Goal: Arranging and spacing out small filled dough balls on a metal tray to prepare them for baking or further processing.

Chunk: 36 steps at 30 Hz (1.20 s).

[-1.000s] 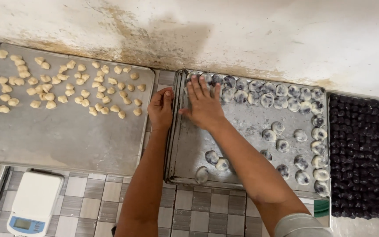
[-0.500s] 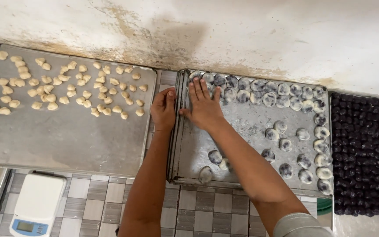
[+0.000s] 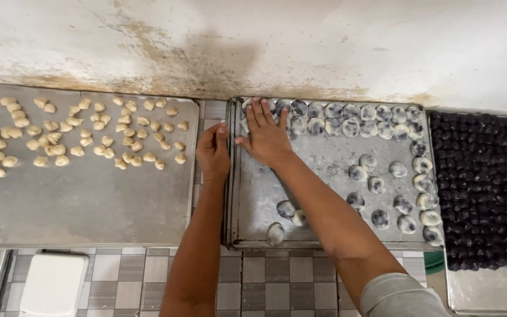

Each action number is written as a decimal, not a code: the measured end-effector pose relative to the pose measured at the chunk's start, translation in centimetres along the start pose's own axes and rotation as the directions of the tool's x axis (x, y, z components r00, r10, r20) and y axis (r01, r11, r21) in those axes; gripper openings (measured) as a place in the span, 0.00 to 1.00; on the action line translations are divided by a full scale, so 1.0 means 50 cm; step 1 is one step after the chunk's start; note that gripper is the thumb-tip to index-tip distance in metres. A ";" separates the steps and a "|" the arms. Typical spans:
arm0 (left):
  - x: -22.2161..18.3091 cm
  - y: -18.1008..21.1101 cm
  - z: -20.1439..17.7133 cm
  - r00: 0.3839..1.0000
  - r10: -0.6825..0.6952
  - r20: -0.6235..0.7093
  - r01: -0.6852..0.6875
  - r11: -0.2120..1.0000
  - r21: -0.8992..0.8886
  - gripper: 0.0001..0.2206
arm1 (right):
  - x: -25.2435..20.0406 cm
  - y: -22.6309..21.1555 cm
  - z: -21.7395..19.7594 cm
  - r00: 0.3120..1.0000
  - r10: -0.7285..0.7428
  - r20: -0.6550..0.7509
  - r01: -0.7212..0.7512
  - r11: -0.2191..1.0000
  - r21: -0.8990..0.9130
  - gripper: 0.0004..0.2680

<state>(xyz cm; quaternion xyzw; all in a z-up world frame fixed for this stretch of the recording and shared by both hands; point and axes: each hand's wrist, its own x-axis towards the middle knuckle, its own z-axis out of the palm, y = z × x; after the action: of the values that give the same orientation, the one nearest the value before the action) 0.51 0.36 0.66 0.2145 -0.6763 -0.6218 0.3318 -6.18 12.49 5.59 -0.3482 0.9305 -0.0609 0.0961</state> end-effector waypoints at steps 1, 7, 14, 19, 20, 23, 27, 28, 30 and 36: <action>-0.001 -0.005 -0.007 1.000 -0.003 0.001 0.003 1.000 0.003 0.09 | 0.005 -0.002 0.013 1.000 0.001 0.003 -0.001 1.000 0.003 0.31; 0.000 -0.020 -0.005 0.997 0.030 0.069 -0.030 1.000 0.000 0.10 | -0.013 0.061 0.020 0.985 0.033 -0.171 -0.029 0.999 0.022 0.30; -0.010 0.007 -0.002 0.998 0.034 0.052 -0.033 0.999 -0.013 0.10 | -0.045 0.105 0.006 0.954 0.039 -0.296 -0.028 0.999 0.040 0.29; -0.011 0.000 -0.001 1.000 0.013 0.020 -0.013 1.000 0.011 0.10 | -0.089 0.154 -0.011 0.934 0.226 -0.276 -0.218 0.974 0.061 0.28; -0.010 -0.001 0.001 1.000 0.015 0.024 -0.015 1.000 0.018 0.09 | -0.086 0.165 0.011 0.943 0.253 -0.216 -0.246 0.967 0.059 0.30; -0.007 0.006 0.004 1.000 0.010 0.027 -0.009 1.000 -0.003 0.09 | -0.083 0.188 0.011 0.953 0.282 -0.111 -0.274 0.958 0.083 0.31; -0.007 -0.006 0.002 0.999 -0.015 0.029 0.015 1.000 0.001 0.10 | -0.119 0.201 -0.058 0.917 0.364 -0.165 -0.354 0.931 0.089 0.28; -0.004 -0.015 -0.005 0.999 -0.020 0.041 0.020 1.000 0.000 0.10 | -0.122 0.210 -0.040 0.913 0.376 -0.161 -0.365 0.927 0.090 0.28; 0.000 -0.026 -0.008 0.998 -0.014 0.057 0.013 1.000 0.015 0.10 | -0.134 0.235 -0.013 0.927 0.348 -0.137 -0.340 0.937 0.076 0.30; -0.010 -0.002 -0.001 0.997 -0.038 0.066 0.035 0.998 0.052 0.10 | -0.181 0.319 -0.066 0.868 0.473 -0.152 -0.463 0.881 0.096 0.29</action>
<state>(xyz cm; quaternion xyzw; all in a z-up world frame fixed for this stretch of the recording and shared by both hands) 0.86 0.67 0.46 0.2142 -0.6984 -0.6172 0.2923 -10.37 30.57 7.15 -0.1032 0.9897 -0.0919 0.0375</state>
